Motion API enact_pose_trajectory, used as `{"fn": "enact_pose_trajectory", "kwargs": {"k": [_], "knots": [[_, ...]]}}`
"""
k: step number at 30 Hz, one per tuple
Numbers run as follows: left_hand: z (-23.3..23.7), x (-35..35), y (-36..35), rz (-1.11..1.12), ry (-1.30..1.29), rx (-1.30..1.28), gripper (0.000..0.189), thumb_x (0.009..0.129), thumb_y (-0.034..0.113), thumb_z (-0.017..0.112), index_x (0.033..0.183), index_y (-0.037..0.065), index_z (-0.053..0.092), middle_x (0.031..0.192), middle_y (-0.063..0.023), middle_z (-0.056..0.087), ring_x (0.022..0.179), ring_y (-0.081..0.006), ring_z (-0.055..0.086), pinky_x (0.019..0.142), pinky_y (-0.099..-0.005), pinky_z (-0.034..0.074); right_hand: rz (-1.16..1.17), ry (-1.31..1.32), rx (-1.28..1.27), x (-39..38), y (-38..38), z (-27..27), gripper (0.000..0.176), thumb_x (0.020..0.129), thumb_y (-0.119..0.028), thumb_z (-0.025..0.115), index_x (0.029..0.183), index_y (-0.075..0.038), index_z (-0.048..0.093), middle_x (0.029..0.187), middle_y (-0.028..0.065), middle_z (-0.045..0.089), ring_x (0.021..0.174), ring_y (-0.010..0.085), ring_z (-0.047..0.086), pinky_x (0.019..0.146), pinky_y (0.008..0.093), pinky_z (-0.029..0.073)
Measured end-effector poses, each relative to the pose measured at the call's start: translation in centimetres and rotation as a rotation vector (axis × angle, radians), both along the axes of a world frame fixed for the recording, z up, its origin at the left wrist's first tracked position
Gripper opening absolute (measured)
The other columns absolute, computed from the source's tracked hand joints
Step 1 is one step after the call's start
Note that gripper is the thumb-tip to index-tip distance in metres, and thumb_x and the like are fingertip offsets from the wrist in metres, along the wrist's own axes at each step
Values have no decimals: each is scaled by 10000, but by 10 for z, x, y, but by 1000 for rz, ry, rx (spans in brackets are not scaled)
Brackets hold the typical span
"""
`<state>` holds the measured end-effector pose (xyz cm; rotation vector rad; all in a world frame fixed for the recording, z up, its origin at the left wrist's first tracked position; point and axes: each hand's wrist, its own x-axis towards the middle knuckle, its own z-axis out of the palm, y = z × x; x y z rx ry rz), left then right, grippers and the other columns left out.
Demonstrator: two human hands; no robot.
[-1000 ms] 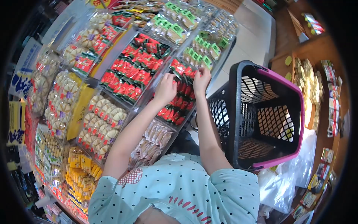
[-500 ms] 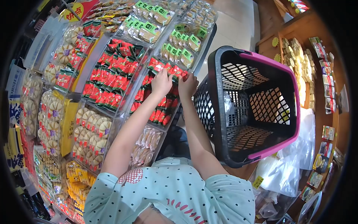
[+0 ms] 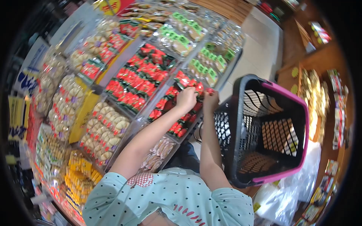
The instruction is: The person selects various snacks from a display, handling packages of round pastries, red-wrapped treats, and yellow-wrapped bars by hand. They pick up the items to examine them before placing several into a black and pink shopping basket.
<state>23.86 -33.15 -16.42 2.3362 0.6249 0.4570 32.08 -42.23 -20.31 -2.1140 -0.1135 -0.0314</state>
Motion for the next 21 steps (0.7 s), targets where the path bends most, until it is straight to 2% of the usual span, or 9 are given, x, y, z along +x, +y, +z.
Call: {"fn": "enact_pose_trajectory", "kwargs": {"k": [2,6,10,12,14,16,18,19,21], "knots": [[14,-17,6,21,-87,-23,139,788,135,584,765,8,533,802,-166,585,759,-360,584,643,-468,461,-54,21,87,17,-6,-17,250,719,-197,656,858,6,608,822,135,654,738,245,632,686,368,490],[65,-60,27,60,-174,-92,160,795,138,591,747,2,521,748,-157,559,705,-348,566,609,-445,427,-223,265,912,35,-3,-20,155,761,-136,610,867,-25,593,797,68,615,677,173,600,601,277,481],[122,-102,66,128,-373,-106,143,781,139,603,777,12,538,737,-152,572,698,-352,568,606,-429,433,-203,267,1084,25,29,17,144,785,-117,589,902,-33,580,836,68,596,734,167,593,595,284,491],[145,-118,99,219,-402,-88,141,778,139,608,792,10,551,718,-149,573,679,-350,566,596,-413,432,-211,241,1028,15,52,47,229,826,-97,581,1038,-22,539,959,84,575,853,191,577,697,321,492],[156,-134,142,260,-473,-37,161,813,154,612,790,7,549,622,-111,514,556,-199,487,536,-329,384,-38,216,1041,-5,74,88,254,850,-69,567,1088,5,517,1019,93,571,918,187,562,789,319,465],[172,-149,182,365,-373,44,180,809,170,601,795,-4,558,655,-117,543,595,-235,517,567,-359,403,139,-16,929,-8,103,103,292,857,-12,545,1129,74,484,1094,123,564,991,160,539,868,285,421],[170,-158,226,435,-364,470,193,792,187,601,803,-4,574,710,-129,578,654,-278,547,647,-396,419,339,-87,958,-24,135,139,297,859,-24,549,1132,71,484,1078,116,572,978,160,547,875,280,417],[173,-160,243,490,-283,399,184,774,192,603,787,9,591,766,-136,600,761,-314,559,730,-416,415,404,-132,933,-30,155,153,296,859,-27,549,1132,69,483,1069,113,576,963,160,554,865,279,424],[173,-158,272,527,-207,343,181,771,198,605,773,17,597,767,-137,602,790,-319,557,743,-415,413,538,-186,811,-56,186,199,297,857,-32,548,1135,50,486,1042,105,584,915,159,572,823,275,446]]}}
